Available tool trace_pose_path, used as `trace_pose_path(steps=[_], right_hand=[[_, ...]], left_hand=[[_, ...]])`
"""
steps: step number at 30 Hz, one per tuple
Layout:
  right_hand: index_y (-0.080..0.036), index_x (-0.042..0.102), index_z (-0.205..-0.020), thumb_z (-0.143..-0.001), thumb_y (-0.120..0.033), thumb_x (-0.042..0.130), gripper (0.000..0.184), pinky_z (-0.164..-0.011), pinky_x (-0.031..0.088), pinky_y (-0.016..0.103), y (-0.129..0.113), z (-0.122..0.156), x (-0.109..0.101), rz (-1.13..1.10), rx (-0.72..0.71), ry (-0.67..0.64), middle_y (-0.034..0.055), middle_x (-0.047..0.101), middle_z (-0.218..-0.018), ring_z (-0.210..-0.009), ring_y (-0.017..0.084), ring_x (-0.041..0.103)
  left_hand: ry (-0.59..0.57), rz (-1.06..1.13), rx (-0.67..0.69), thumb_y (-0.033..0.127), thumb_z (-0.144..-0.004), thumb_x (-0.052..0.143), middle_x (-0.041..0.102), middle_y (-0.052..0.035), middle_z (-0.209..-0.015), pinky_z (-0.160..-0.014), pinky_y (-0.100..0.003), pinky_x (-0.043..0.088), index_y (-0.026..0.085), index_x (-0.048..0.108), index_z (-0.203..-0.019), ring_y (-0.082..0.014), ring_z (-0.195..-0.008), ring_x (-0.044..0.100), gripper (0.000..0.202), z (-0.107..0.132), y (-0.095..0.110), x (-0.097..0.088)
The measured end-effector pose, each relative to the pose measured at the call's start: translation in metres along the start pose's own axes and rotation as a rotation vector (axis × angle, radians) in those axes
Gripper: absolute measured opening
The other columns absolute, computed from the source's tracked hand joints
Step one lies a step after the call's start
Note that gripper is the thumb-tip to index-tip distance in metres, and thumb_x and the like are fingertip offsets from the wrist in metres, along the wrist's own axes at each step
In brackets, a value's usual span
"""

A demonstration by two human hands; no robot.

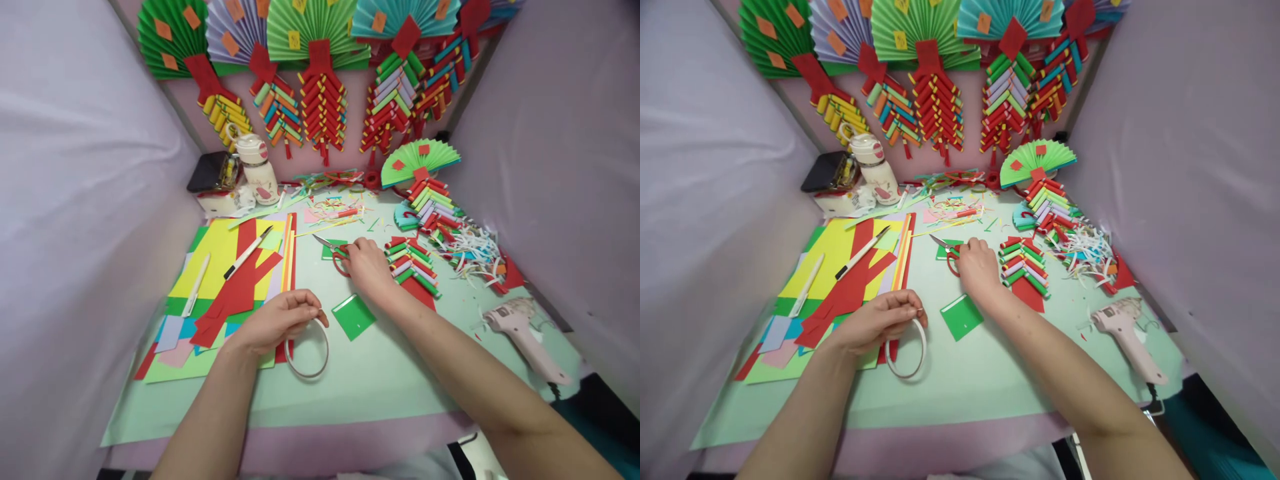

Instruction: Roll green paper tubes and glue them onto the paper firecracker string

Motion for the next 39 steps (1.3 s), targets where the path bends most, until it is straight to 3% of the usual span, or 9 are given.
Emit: trace_pose_path(steps=[3, 7, 11, 17, 21, 25, 29, 34, 39], right_hand=[[-0.014, 0.059, -0.113, -0.093, -0.016, 0.041, 0.028, -0.089, 0.042, 0.036, -0.004, 0.032, -0.005, -0.147, -0.165, 0.078, 0.0141, 0.058, -0.117, -0.11, 0.024, 0.05], [-0.018, 0.058, -0.116, -0.092, -0.014, 0.041, 0.029, -0.089, 0.042, 0.035, -0.019, 0.087, -0.008, -0.25, -0.36, -0.014, 0.0103, 0.06, -0.114, -0.107, 0.021, 0.052], [-0.021, 0.056, -0.117, -0.091, -0.017, 0.045, 0.029, -0.091, 0.038, 0.038, -0.032, 0.109, -0.005, -0.163, -0.329, -0.076, 0.0086, 0.061, -0.113, -0.108, 0.023, 0.051], [-0.024, 0.054, -0.121, -0.09, -0.023, 0.048, 0.032, -0.089, 0.033, 0.042, -0.043, 0.107, -0.003, -0.148, -0.252, -0.069, 0.0075, 0.061, -0.116, -0.107, 0.024, 0.052], [-0.024, 0.056, -0.119, -0.09, -0.018, 0.047, 0.031, -0.093, 0.031, 0.043, -0.022, 0.109, -0.007, -0.275, -0.145, 0.063, 0.0086, 0.057, -0.124, -0.113, 0.023, 0.049], [-0.02, 0.062, -0.106, -0.09, -0.013, 0.045, 0.024, -0.09, 0.035, 0.038, 0.005, 0.122, -0.011, -0.425, -0.076, 0.171, 0.0075, 0.063, -0.109, -0.104, 0.021, 0.053], [-0.02, 0.062, -0.108, -0.091, -0.012, 0.043, 0.027, -0.09, 0.036, 0.037, -0.002, 0.136, -0.012, -0.442, -0.163, 0.122, 0.0071, 0.064, -0.109, -0.103, 0.02, 0.053], [-0.02, 0.054, -0.126, -0.091, -0.024, 0.049, 0.035, -0.097, 0.03, 0.042, -0.029, 0.146, -0.005, -0.24, -0.263, -0.017, 0.0067, 0.056, -0.13, -0.119, 0.024, 0.045], [-0.014, 0.054, -0.124, -0.089, -0.034, 0.054, 0.04, -0.09, 0.032, 0.045, -0.015, 0.154, -0.005, -0.023, 0.055, 0.019, 0.0117, 0.059, -0.126, -0.112, 0.03, 0.047]], left_hand=[[-0.007, 0.004, 0.0, 0.034, -0.082, 0.063, 0.068, -0.0065, -0.086, -0.041, -0.022, 0.01, 0.015, 0.054, -0.085, -0.0008, -0.043, 0.019, 0.021, 0.0, -0.001, 0.0], [-0.007, 0.003, -0.011, 0.033, -0.082, 0.062, 0.067, -0.0049, -0.085, -0.041, -0.021, 0.011, 0.016, 0.054, -0.085, -0.0007, -0.043, 0.019, 0.02, -0.001, -0.001, 0.0], [0.012, -0.016, -0.011, 0.033, -0.082, 0.062, 0.067, -0.0041, -0.085, -0.041, -0.021, 0.011, 0.016, 0.054, -0.085, -0.001, -0.043, 0.02, 0.019, 0.0, 0.001, 0.001], [0.076, -0.112, -0.024, 0.035, -0.08, 0.063, 0.066, -0.0032, -0.085, -0.041, -0.021, 0.013, 0.016, 0.054, -0.085, -0.0014, -0.044, 0.022, 0.022, -0.002, 0.0, 0.003], [0.096, -0.221, -0.045, 0.039, -0.079, 0.062, 0.067, -0.0034, -0.087, -0.042, -0.021, 0.015, 0.016, 0.055, -0.086, -0.0021, -0.044, 0.026, 0.025, -0.004, -0.003, 0.005], [0.09, -0.283, -0.037, 0.04, -0.079, 0.062, 0.068, -0.0035, -0.087, -0.045, -0.021, 0.023, 0.017, 0.057, -0.086, -0.0048, -0.049, 0.039, 0.025, -0.005, -0.005, 0.009], [0.105, -0.304, -0.037, 0.039, -0.078, 0.062, 0.069, -0.0043, -0.098, -0.066, -0.023, 0.041, 0.018, 0.061, -0.087, -0.013, -0.079, 0.058, 0.023, -0.007, -0.009, 0.013], [0.123, -0.333, -0.039, 0.039, -0.078, 0.062, 0.068, -0.0052, -0.105, -0.085, -0.03, 0.044, 0.019, 0.063, -0.087, -0.0196, -0.099, 0.06, 0.022, -0.009, -0.012, 0.013], [0.126, -0.329, -0.054, 0.038, -0.076, 0.064, 0.065, -0.0073, -0.119, -0.093, -0.034, 0.044, 0.019, 0.063, -0.085, -0.0217, -0.108, 0.059, 0.021, -0.01, -0.014, 0.011]])
Point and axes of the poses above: each hand's wrist, its own z-axis away from the middle knuckle, its own x-axis out of the palm, y = z × x, the point moved 4 cm from there along -z, towards the middle knuckle
